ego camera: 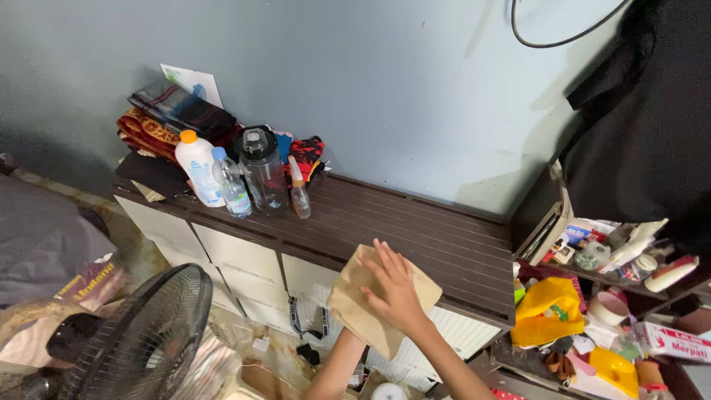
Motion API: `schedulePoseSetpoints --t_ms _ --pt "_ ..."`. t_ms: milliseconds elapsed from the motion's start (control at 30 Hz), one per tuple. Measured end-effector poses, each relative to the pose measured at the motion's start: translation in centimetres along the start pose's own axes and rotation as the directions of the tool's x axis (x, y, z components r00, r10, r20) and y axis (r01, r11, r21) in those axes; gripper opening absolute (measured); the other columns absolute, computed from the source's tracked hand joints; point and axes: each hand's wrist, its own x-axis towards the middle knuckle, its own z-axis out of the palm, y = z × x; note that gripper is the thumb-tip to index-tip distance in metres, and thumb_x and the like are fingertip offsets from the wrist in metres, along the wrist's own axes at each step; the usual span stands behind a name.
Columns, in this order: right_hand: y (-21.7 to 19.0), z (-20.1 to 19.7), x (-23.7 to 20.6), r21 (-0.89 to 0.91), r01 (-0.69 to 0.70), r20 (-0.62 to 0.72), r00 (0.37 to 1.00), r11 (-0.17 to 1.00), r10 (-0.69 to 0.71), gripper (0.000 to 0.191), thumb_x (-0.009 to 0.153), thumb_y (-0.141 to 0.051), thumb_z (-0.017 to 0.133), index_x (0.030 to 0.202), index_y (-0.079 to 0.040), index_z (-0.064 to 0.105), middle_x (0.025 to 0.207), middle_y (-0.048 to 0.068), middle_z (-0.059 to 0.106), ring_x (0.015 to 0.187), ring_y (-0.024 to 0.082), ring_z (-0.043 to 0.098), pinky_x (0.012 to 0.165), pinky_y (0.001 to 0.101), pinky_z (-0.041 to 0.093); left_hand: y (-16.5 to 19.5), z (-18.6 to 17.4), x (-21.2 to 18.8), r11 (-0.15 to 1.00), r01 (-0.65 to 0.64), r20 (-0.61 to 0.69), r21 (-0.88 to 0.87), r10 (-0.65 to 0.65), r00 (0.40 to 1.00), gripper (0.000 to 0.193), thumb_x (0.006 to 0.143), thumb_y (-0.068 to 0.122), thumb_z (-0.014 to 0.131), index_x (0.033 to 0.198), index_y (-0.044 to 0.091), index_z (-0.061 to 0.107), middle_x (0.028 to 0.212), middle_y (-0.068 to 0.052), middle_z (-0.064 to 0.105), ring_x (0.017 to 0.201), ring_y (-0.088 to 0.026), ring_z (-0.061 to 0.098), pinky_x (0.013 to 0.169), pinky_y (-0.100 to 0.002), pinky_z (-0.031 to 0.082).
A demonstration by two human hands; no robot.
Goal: The person wipes the top of a long dresser shelf with a beige cloth, moving their hand along its length. They then kneel on the floor and sort small personal items, placing them into plastic pouches and containers beside a cabinet.
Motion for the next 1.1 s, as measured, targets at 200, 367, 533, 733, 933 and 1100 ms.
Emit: schedulePoseSetpoints --t_ms 200,367,533,733,933,1100 --pt "1.4 3.7 -1.0 -0.212 -0.040 0.153 0.986 0.976 0.073 0.069 0.095 -0.051 0.056 0.155 -0.021 0.043 0.167 0.021 0.020 0.154 0.038 0.019 0.119 0.0602 0.010 -1.3 -1.2 0.6 0.955 -0.062 0.199 -0.289 0.124 0.972 0.069 0.108 0.060 0.032 0.166 0.024 0.019 0.172 -0.001 0.020 0.158 -0.022 0.022 0.130 -0.043 0.017" --pt "2.8 6.4 -0.1 -0.058 -0.079 0.193 0.977 0.995 0.089 0.082 0.095 -0.048 0.055 0.161 -0.009 0.027 0.167 0.020 0.024 0.155 0.036 0.019 0.120 0.0598 0.008 -0.8 -4.5 0.9 0.957 -0.244 -0.090 -0.155 0.233 0.968 0.059 0.107 0.043 0.033 0.164 0.026 0.025 0.170 0.002 0.022 0.156 -0.017 0.025 0.127 -0.042 0.021" --pt "5.1 9.3 3.7 0.477 -0.192 0.101 0.981 0.858 0.164 0.068 0.099 -0.021 0.058 0.160 -0.008 0.032 0.165 0.018 0.040 0.155 0.030 0.034 0.124 0.0492 0.024 2.6 -8.9 -0.9 0.947 -0.269 -0.260 0.177 0.308 0.915 0.060 0.107 0.042 0.036 0.160 0.014 0.031 0.163 -0.006 0.035 0.149 -0.022 0.034 0.121 -0.038 0.030" --pt "8.4 12.7 10.2 0.646 -0.325 0.010 0.908 0.690 0.418 0.063 0.091 -0.008 0.064 0.151 -0.009 0.044 0.151 0.018 0.056 0.140 0.026 0.054 0.106 0.0385 0.051 9.4 -11.7 -2.3 0.934 -0.281 -0.388 0.221 0.349 0.853 0.060 0.106 0.042 0.037 0.159 0.014 0.031 0.162 -0.007 0.036 0.147 -0.022 0.035 0.120 -0.038 0.031" --pt "11.9 19.9 18.7 0.615 -0.341 -0.034 0.890 0.711 0.455 0.070 0.088 -0.015 0.073 0.152 -0.010 0.044 0.144 0.020 0.060 0.134 0.029 0.058 0.104 0.0405 0.052 16.9 -13.4 -1.9 0.931 -0.266 -0.427 0.251 0.353 0.833 0.059 0.106 0.041 0.038 0.158 0.014 0.032 0.161 -0.007 0.037 0.146 -0.022 0.036 0.119 -0.038 0.032" --pt "14.5 27.7 24.5 0.600 -0.363 0.021 0.898 0.713 0.440 0.086 0.086 -0.019 0.078 0.157 -0.008 0.031 0.153 0.022 0.047 0.141 0.033 0.048 0.108 0.0446 0.046 22.4 -15.5 -1.1 0.925 -0.275 -0.450 0.263 0.369 0.813 0.059 0.105 0.041 0.039 0.157 0.013 0.033 0.160 -0.007 0.037 0.145 -0.022 0.037 0.119 -0.038 0.032"
